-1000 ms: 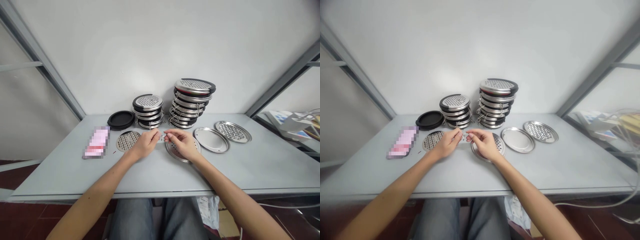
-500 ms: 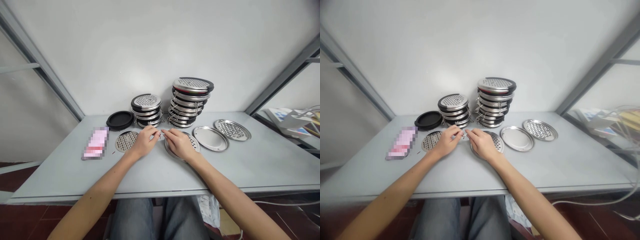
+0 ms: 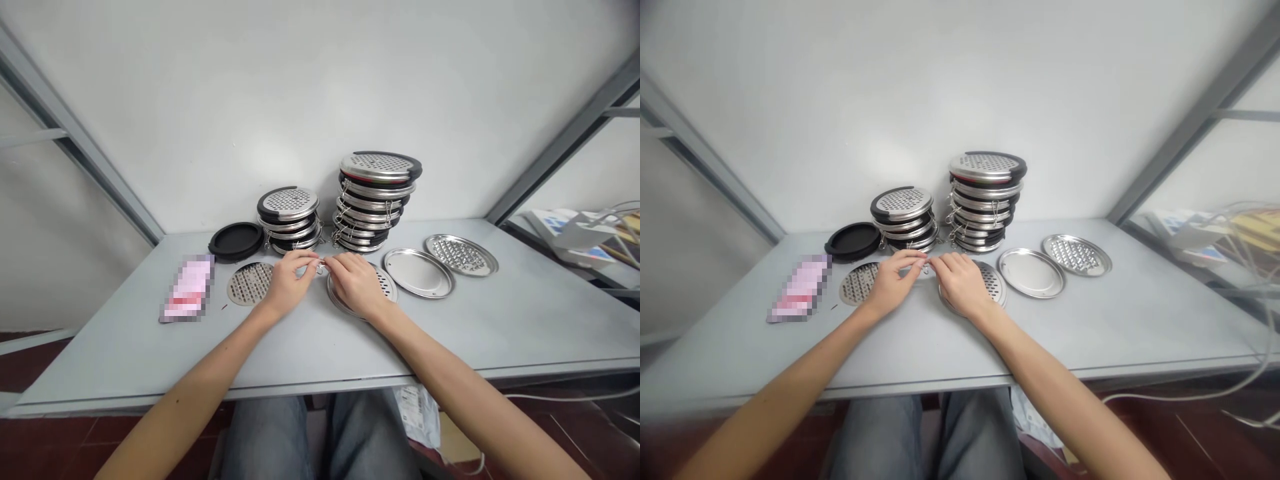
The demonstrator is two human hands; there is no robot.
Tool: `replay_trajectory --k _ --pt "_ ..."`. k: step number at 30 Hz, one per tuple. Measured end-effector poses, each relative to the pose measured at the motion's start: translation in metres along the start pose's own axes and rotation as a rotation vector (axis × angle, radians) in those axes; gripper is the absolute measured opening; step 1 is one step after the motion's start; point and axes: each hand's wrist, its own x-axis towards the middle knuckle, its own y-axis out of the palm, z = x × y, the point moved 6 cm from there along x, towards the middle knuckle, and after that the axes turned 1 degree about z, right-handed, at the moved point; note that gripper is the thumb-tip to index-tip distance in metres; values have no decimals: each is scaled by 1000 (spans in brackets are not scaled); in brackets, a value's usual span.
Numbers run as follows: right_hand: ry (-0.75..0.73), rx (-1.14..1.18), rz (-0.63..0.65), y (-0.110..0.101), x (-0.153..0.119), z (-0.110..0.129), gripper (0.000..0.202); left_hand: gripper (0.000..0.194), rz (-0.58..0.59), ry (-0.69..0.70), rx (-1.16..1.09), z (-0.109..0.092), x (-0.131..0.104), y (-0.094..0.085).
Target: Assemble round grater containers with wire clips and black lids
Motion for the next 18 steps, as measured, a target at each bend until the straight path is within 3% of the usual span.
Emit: replay_trajectory --k 5,18 --pt "-2 -76 16 2 2 3 23 18 -80 -12 38 -4 -2 -1" --pt "3 -107 17 8 0 6 24 18 -40 -50 61 -5 1 3"
